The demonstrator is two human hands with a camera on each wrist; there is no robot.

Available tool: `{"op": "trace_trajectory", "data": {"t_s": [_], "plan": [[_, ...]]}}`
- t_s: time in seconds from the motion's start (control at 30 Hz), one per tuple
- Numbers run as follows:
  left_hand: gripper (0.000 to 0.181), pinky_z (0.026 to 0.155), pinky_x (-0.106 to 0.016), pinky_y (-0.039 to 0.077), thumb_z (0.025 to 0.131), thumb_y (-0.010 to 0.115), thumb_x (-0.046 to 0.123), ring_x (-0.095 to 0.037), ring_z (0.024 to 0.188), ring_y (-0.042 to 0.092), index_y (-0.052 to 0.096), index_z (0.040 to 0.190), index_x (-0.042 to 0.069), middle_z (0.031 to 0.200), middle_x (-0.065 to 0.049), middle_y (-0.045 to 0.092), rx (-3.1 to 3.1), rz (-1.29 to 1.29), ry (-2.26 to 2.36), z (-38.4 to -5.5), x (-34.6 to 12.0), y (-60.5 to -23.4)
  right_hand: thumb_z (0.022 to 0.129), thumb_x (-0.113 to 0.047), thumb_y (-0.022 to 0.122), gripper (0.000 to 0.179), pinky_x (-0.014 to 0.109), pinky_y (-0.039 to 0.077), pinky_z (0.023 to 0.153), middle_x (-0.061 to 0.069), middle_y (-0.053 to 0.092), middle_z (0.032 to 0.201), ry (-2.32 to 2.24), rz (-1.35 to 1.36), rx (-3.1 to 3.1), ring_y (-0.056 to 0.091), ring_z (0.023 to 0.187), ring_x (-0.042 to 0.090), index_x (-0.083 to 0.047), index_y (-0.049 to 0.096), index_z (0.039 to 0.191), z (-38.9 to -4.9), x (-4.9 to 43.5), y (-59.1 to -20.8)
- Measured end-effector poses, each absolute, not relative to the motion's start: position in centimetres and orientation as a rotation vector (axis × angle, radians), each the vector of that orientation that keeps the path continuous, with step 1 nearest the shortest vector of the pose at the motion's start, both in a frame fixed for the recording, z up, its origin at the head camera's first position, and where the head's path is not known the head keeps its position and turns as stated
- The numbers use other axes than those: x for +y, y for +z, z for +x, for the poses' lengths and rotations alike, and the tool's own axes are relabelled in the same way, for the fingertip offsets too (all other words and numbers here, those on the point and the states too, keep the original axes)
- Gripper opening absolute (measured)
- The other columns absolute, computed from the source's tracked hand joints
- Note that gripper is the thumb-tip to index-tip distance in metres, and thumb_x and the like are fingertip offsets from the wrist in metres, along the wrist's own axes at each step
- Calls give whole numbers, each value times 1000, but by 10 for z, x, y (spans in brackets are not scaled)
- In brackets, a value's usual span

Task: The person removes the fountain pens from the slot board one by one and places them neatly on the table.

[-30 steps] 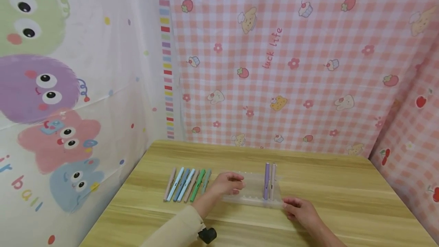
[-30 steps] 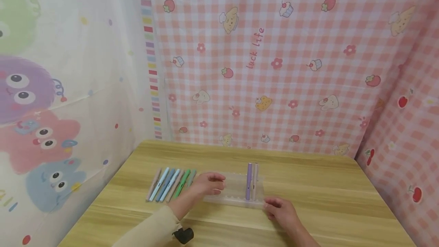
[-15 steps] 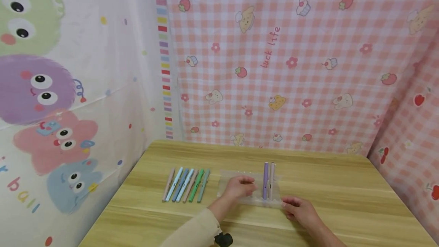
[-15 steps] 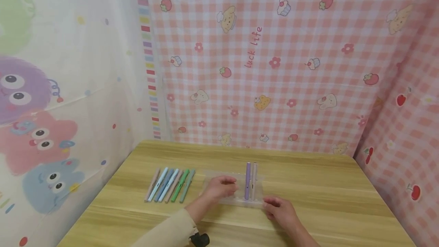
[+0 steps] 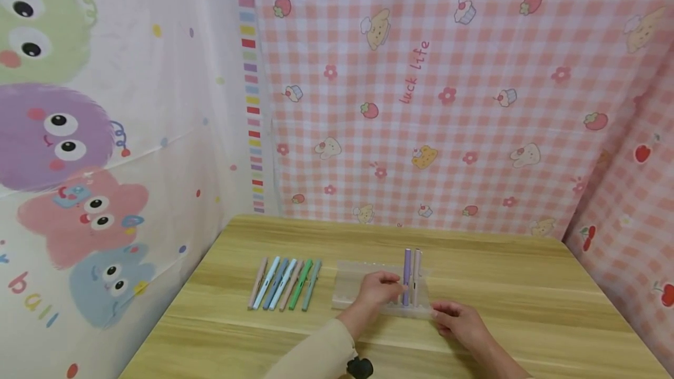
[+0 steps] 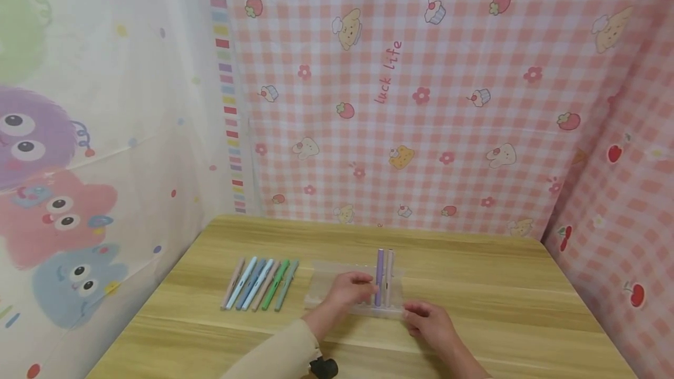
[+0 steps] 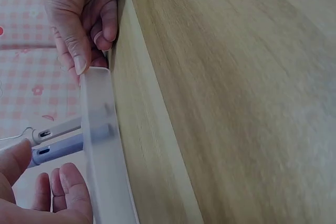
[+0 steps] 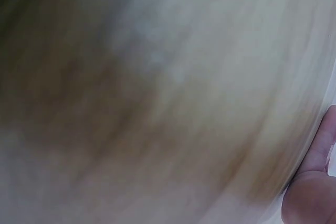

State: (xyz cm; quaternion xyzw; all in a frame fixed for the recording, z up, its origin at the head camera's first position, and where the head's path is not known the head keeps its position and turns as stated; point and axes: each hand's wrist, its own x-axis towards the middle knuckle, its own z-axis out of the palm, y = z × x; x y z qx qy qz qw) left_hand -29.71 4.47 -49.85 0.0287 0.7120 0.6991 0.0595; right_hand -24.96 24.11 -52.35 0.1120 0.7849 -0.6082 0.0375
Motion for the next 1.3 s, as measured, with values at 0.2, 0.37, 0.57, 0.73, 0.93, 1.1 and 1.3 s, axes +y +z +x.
{"op": "trace_trajectory", "data": {"t_s": [0.2,0.37,0.57,0.73,0.93,1.1,1.3], "plan": [[20,68,-28,54,80,76,-3,-12,71,60,69,96,-10,83,-6,68,2183,81,2122,-296,48,-497,93,-2,66,24,30,55,64,6,68,89,-1865,327,2412,58,75,16,11,65,113,-250,240,-523],[17,69,-29,55,79,77,-3,-12,72,61,70,94,-9,82,-5,69,2195,55,2094,-298,49,-497,93,-2,66,23,30,55,63,6,68,89,-1868,329,2419,58,75,16,11,66,112,-250,239,-523],[15,67,-28,55,77,79,-4,-12,70,62,71,90,-9,79,-5,69,2209,38,2098,-300,51,-500,92,-1,66,23,30,55,64,7,68,90,-1874,330,2422,59,75,16,11,66,112,-248,238,-523],[14,64,-28,55,76,79,-5,-12,67,62,71,87,-9,76,-5,69,2263,29,2080,-300,55,-501,92,-1,66,24,31,56,65,9,69,93,-1875,336,2420,60,76,17,11,66,113,-247,238,-522],[12,62,-28,56,76,79,-7,-11,64,62,71,84,-8,74,-4,68,2301,0,2057,-299,58,-501,92,-1,67,24,31,56,66,8,69,94,-1875,334,2414,60,77,16,11,66,113,-248,239,-523],[9,64,-30,57,77,78,-8,-12,66,62,70,82,-8,74,-4,68,2286,3,2061,-298,59,-499,92,-2,67,23,32,56,66,7,68,94,-1864,336,2419,60,77,16,10,66,112,-248,239,-524],[9,66,-31,58,78,77,-8,-13,68,63,69,82,-8,75,-4,67,2261,-3,2074,-297,59,-499,92,-2,67,23,32,56,67,6,68,93,-1855,347,2415,60,78,17,9,67,112,-249,239,-524]]}}
